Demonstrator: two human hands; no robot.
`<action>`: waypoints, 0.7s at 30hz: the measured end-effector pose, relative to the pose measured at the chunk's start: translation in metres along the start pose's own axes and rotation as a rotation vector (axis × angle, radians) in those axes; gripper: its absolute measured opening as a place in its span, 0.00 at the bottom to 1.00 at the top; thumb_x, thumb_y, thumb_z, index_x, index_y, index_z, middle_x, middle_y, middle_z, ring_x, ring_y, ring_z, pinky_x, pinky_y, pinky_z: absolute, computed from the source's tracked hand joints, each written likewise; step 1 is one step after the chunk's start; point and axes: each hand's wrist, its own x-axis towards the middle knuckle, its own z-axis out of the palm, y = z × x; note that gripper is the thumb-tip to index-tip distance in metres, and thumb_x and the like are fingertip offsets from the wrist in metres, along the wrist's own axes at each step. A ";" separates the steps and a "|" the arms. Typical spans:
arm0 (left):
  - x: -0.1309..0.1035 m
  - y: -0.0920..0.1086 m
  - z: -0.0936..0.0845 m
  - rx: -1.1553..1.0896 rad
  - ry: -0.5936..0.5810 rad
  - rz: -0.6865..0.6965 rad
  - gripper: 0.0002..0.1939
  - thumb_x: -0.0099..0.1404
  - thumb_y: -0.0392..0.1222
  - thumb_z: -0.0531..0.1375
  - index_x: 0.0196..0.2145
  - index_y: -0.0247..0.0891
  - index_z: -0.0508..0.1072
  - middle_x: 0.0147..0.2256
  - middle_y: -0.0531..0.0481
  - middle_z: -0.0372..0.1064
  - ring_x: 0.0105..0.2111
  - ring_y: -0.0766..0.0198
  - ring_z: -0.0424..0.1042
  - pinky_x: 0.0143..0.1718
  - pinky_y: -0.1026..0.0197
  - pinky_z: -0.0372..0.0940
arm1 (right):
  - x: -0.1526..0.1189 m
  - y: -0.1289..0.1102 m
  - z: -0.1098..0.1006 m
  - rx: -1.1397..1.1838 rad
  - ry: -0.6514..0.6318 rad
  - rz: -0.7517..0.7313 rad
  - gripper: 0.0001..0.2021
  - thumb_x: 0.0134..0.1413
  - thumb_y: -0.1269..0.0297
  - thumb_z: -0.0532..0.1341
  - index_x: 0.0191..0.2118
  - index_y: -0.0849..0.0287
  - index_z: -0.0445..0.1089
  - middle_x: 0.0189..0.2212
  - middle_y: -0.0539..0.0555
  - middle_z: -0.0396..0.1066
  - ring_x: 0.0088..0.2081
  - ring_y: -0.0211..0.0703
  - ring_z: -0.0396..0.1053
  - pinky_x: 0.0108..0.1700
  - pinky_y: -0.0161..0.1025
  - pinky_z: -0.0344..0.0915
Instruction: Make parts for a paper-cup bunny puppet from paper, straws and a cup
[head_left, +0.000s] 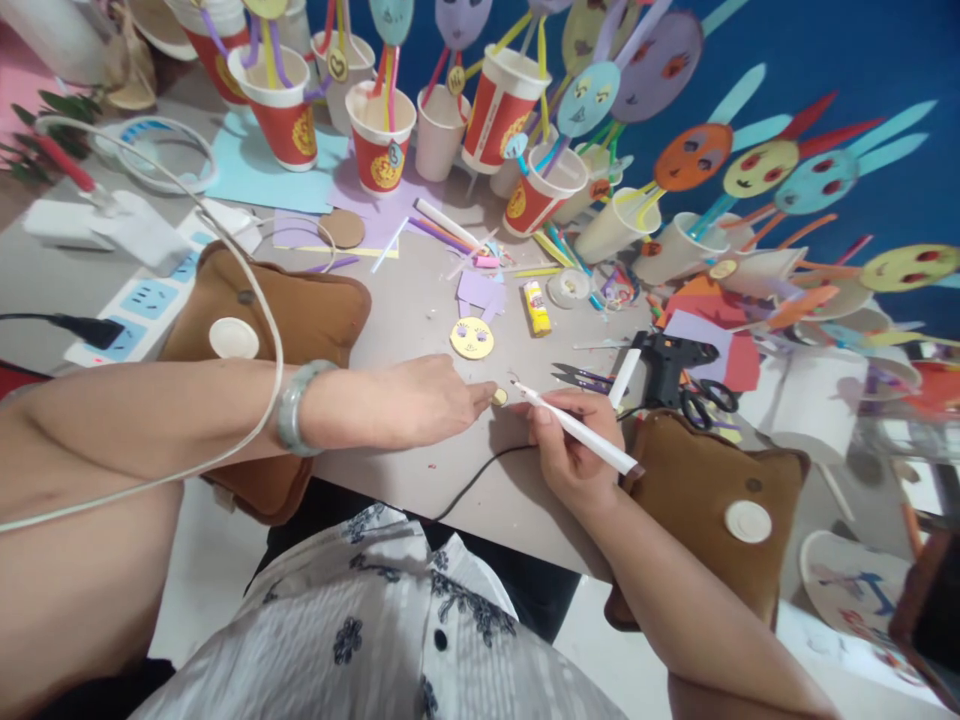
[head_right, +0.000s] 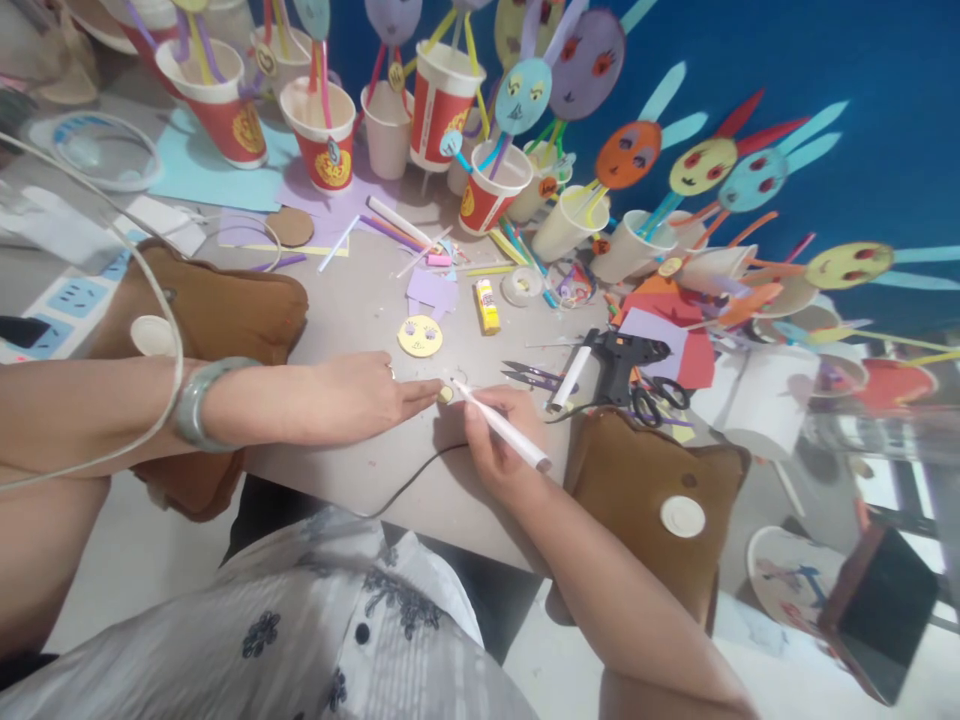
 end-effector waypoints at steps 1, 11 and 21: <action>0.000 0.000 0.000 -0.012 0.000 -0.005 0.22 0.64 0.25 0.53 0.53 0.34 0.71 0.39 0.43 0.79 0.24 0.65 0.69 0.29 0.58 0.59 | 0.000 -0.001 0.002 0.010 -0.005 -0.010 0.06 0.66 0.62 0.60 0.46 0.55 0.66 0.33 0.56 0.77 0.36 0.50 0.79 0.32 0.45 0.75; -0.001 -0.004 0.002 0.084 -0.049 0.055 0.25 0.67 0.25 0.48 0.59 0.33 0.67 0.43 0.41 0.78 0.25 0.64 0.69 0.25 0.57 0.54 | -0.002 0.001 0.008 0.014 -0.020 0.045 0.07 0.66 0.62 0.60 0.47 0.55 0.66 0.35 0.56 0.77 0.37 0.50 0.80 0.34 0.45 0.75; -0.004 0.000 0.000 0.155 -0.030 0.057 0.24 0.65 0.25 0.49 0.57 0.32 0.69 0.53 0.35 0.72 0.25 0.65 0.69 0.24 0.55 0.55 | 0.000 -0.001 0.006 -0.036 -0.044 0.068 0.07 0.66 0.59 0.60 0.45 0.55 0.68 0.35 0.56 0.78 0.34 0.48 0.79 0.30 0.42 0.73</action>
